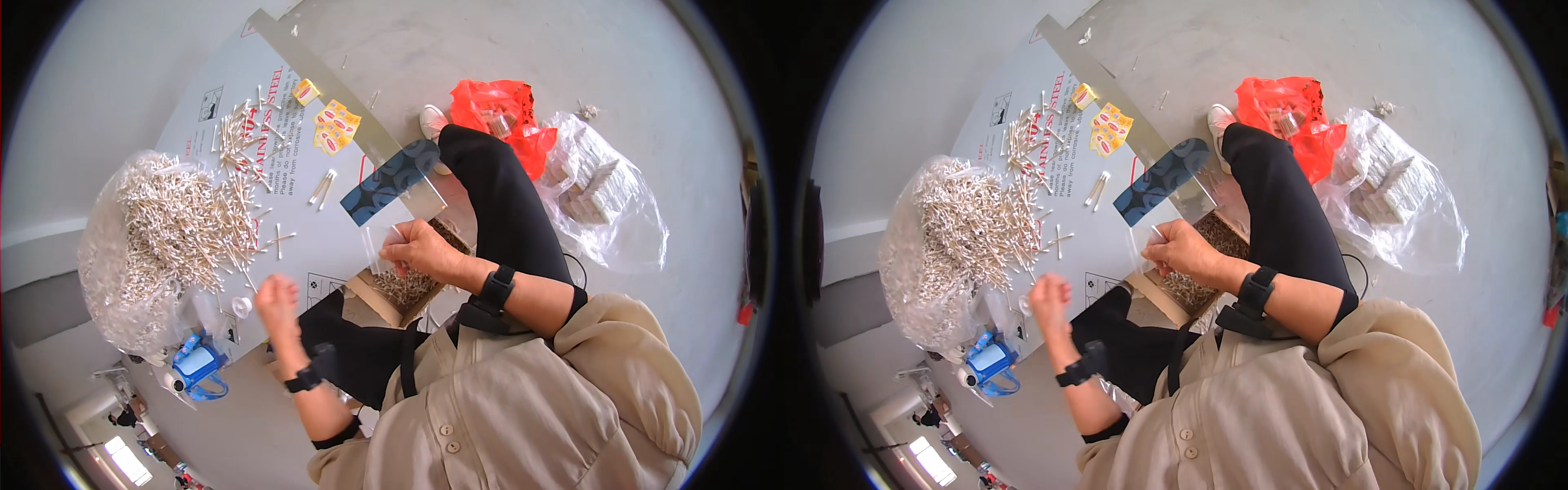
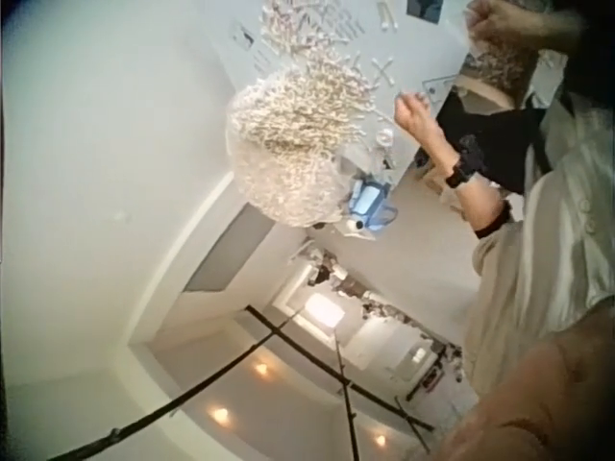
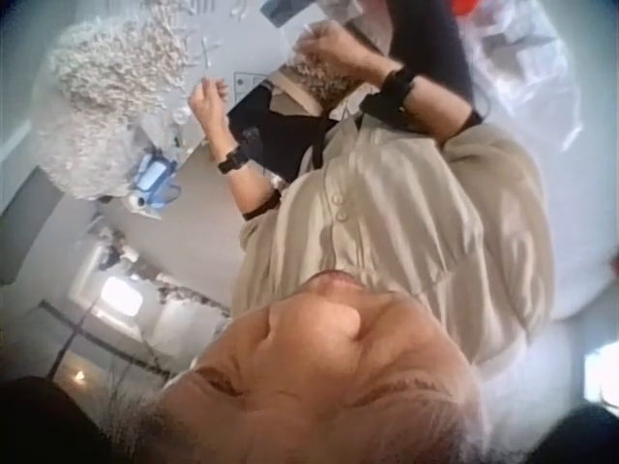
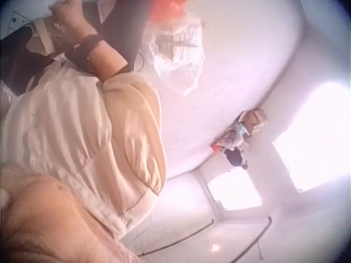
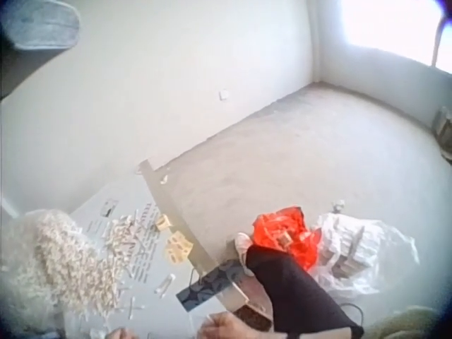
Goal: Packing cotton swabs into plastic boxes and applying labels.
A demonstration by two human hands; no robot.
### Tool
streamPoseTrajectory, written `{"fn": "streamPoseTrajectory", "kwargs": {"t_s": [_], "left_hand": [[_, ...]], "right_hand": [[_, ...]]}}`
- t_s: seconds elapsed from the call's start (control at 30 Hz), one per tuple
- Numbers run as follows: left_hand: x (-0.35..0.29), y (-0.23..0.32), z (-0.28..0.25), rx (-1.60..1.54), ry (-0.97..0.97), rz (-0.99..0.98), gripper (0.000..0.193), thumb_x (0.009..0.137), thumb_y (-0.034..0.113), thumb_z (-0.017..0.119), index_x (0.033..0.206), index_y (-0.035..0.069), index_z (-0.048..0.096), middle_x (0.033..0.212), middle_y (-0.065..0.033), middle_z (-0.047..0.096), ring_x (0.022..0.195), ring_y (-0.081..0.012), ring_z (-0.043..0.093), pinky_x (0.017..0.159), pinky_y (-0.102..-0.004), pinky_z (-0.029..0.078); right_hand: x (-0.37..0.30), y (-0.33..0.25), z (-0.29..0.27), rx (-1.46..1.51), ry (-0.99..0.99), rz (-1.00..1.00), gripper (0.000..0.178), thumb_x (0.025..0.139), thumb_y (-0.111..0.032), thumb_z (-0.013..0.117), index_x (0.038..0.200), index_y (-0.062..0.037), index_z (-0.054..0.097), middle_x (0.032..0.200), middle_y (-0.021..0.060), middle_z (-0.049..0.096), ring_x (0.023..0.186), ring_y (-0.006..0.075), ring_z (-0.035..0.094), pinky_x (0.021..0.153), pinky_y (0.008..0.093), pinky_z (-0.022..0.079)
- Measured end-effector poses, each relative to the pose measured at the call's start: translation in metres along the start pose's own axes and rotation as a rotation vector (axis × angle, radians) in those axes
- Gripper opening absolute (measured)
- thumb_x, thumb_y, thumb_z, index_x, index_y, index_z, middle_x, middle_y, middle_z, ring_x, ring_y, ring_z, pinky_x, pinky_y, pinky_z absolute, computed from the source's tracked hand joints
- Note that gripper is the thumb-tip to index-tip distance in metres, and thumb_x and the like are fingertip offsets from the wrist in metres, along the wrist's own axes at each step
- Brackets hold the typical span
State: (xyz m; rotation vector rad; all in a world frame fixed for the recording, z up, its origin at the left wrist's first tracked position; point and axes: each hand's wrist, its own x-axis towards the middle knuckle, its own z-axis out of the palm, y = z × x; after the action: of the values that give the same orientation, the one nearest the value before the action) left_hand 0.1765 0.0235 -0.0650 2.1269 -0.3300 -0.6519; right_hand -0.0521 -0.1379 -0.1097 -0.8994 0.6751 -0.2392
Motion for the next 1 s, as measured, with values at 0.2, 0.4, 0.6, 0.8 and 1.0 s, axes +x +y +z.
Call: {"fn": "streamPoseTrajectory", "kwargs": {"t_s": [0.2,0.4,0.6,0.8,1.0], "left_hand": [[-0.058,0.028,0.103,-0.150,-0.470,0.192,0.016,0.090,0.013,0.067,0.096,-0.003,0.067,0.077,0.0022,0.062,0.065,-0.0034,0.049,0.058,-0.0187,0.040],[-0.065,0.025,0.135,-0.154,-0.559,0.181,0.006,0.086,0.003,0.067,0.081,0.000,0.066,0.070,0.0014,0.060,0.058,-0.0048,0.050,0.052,-0.0188,0.037],[-0.067,0.031,0.148,-0.207,-0.480,0.162,0.015,0.086,0.001,0.067,0.073,0.001,0.061,0.067,-0.0001,0.060,0.053,-0.0054,0.047,0.048,-0.0189,0.035],[-0.075,0.036,0.160,-0.288,-0.427,0.114,0.014,0.086,0.002,0.067,0.073,0.000,0.062,0.066,-0.0010,0.060,0.051,-0.0055,0.048,0.047,-0.0192,0.036],[-0.072,0.033,0.168,-0.237,-0.374,0.230,0.017,0.087,0.004,0.067,0.072,0.002,0.060,0.065,0.0010,0.058,0.052,-0.0046,0.047,0.048,-0.0190,0.036]], "right_hand": [[-0.011,-0.006,-0.018,-0.119,-0.020,-0.018,0.012,0.085,-0.007,0.067,0.077,0.0013,0.062,0.065,0.0021,0.059,0.057,0.0096,0.056,0.054,0.0250,0.045],[-0.024,-0.004,-0.046,-0.139,-0.062,-0.012,0.010,0.083,-0.008,0.068,0.080,0.0016,0.064,0.067,0.0027,0.060,0.058,0.0098,0.055,0.055,0.0259,0.046],[-0.017,0.002,-0.054,-0.640,0.549,-0.654,0.020,0.080,-0.010,0.073,0.091,0.0027,0.061,0.077,0.0038,0.059,0.069,0.0114,0.056,0.062,0.0271,0.047],[-0.039,-0.021,-0.050,-0.412,0.273,-0.337,0.014,0.082,-0.006,0.071,0.087,0.0024,0.061,0.073,0.0056,0.059,0.067,0.0113,0.055,0.062,0.0267,0.047],[-0.038,-0.016,-0.046,-0.535,0.228,-0.344,0.012,0.081,-0.005,0.071,0.085,0.0028,0.061,0.072,0.0050,0.061,0.069,0.0096,0.056,0.064,0.0275,0.049]]}}
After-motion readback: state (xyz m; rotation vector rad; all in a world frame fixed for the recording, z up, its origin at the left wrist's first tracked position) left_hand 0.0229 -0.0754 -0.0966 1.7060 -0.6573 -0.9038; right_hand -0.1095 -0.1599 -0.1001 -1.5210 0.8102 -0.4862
